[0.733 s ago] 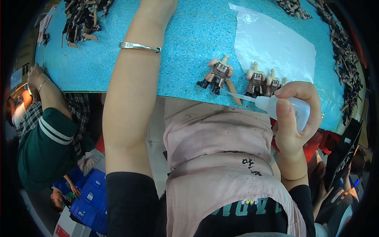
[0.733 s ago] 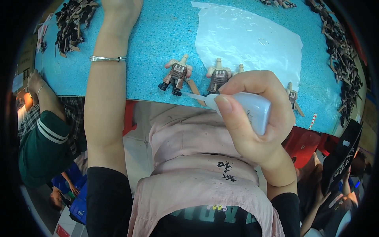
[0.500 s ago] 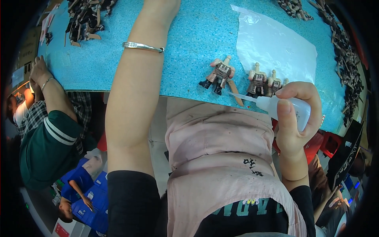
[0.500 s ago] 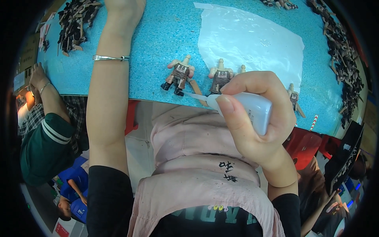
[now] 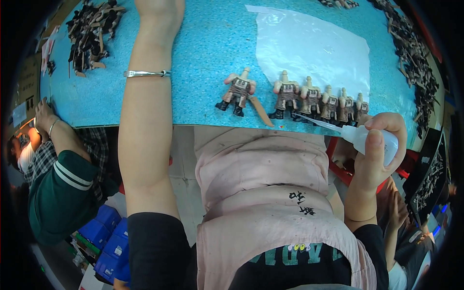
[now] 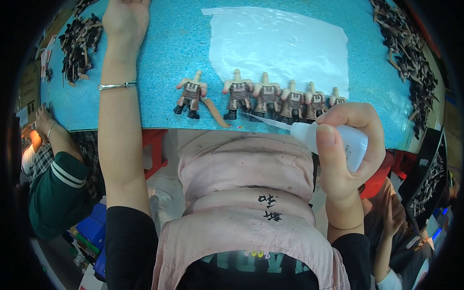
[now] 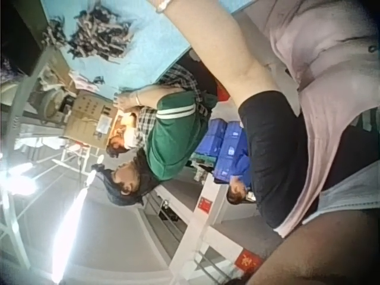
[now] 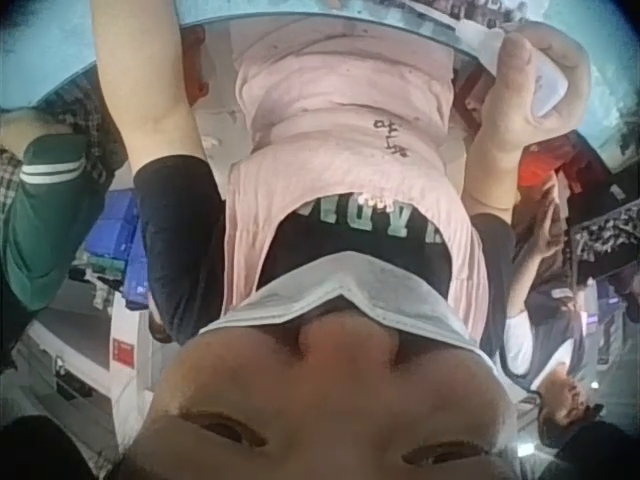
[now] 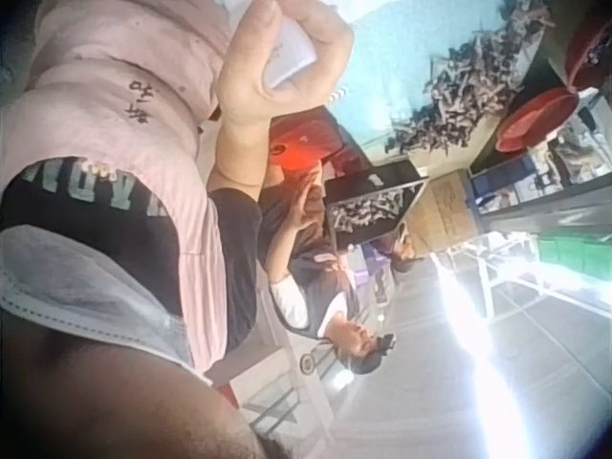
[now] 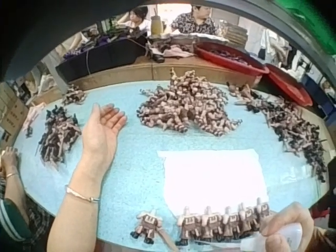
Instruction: The person applies glue to toy figurine bodies using a squeeze bottle and assembles the figurines by attaching parts onto the bodies by hand.
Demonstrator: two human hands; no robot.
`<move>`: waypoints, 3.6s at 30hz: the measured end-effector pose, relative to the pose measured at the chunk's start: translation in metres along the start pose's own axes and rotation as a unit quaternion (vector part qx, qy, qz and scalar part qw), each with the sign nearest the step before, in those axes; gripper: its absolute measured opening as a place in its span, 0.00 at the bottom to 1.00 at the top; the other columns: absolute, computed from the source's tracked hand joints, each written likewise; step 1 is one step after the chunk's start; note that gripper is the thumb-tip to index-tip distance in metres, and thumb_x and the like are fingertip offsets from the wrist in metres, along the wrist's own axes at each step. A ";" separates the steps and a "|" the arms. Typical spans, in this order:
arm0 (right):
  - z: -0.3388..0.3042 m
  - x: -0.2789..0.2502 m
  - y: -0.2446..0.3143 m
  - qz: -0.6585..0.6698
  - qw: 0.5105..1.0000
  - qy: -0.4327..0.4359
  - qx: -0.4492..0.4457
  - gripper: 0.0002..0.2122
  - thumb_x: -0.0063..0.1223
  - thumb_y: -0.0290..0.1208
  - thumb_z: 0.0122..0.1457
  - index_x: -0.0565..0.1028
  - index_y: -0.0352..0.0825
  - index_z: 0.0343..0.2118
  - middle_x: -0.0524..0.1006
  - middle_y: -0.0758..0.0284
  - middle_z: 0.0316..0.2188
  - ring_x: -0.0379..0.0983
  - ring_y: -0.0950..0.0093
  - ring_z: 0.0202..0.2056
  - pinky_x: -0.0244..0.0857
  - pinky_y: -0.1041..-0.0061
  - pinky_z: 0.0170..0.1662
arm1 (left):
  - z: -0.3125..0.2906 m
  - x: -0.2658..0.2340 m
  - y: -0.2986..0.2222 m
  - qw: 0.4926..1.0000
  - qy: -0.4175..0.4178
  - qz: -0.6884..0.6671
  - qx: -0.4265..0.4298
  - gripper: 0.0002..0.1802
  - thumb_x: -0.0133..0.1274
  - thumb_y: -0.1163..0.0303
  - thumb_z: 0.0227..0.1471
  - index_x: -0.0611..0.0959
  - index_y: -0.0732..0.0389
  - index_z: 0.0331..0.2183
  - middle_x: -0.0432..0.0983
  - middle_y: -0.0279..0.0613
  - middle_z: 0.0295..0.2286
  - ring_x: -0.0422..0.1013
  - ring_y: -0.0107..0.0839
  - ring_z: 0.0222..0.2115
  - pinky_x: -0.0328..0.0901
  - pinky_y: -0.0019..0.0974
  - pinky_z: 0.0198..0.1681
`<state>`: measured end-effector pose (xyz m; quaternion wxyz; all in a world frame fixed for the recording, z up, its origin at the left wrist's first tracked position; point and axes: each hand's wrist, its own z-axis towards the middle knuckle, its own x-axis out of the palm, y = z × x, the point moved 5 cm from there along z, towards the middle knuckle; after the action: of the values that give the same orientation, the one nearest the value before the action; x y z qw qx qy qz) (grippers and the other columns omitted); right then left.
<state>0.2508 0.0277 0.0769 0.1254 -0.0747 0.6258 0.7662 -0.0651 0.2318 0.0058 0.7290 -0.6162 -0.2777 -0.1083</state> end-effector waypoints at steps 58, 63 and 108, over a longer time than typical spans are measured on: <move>-0.005 -0.030 0.008 -0.067 0.997 -0.008 -0.034 0.04 0.57 0.22 0.51 0.73 0.30 0.28 0.74 0.67 0.27 0.68 0.82 0.28 0.61 0.85 0.31 | 0.002 0.003 -0.010 0.994 0.044 0.102 -0.001 0.30 0.22 0.58 0.65 0.60 0.82 0.47 0.55 0.70 0.49 0.56 0.60 0.54 0.54 0.53 0.62; -0.004 -0.025 0.007 -0.066 0.998 0.009 -0.023 0.04 0.57 0.21 0.50 0.73 0.31 0.28 0.74 0.67 0.27 0.69 0.81 0.28 0.61 0.84 0.31 | 0.002 0.001 -0.011 0.994 0.042 0.099 0.000 0.30 0.22 0.59 0.65 0.59 0.83 0.47 0.55 0.70 0.49 0.54 0.60 0.55 0.53 0.53 0.62; -0.013 -0.057 0.000 -0.066 0.996 -0.003 -0.058 0.05 0.57 0.20 0.49 0.73 0.30 0.29 0.75 0.66 0.26 0.70 0.80 0.27 0.61 0.84 0.31 | -0.008 0.013 -0.011 0.994 0.012 0.105 0.000 0.31 0.24 0.55 0.65 0.62 0.79 0.46 0.58 0.64 0.46 0.58 0.54 0.52 0.56 0.53 0.61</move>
<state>0.3044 0.0093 0.0901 0.1734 -0.1210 0.5739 0.7912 -0.0578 0.2245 0.0218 0.7399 -0.6402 -0.2030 -0.0387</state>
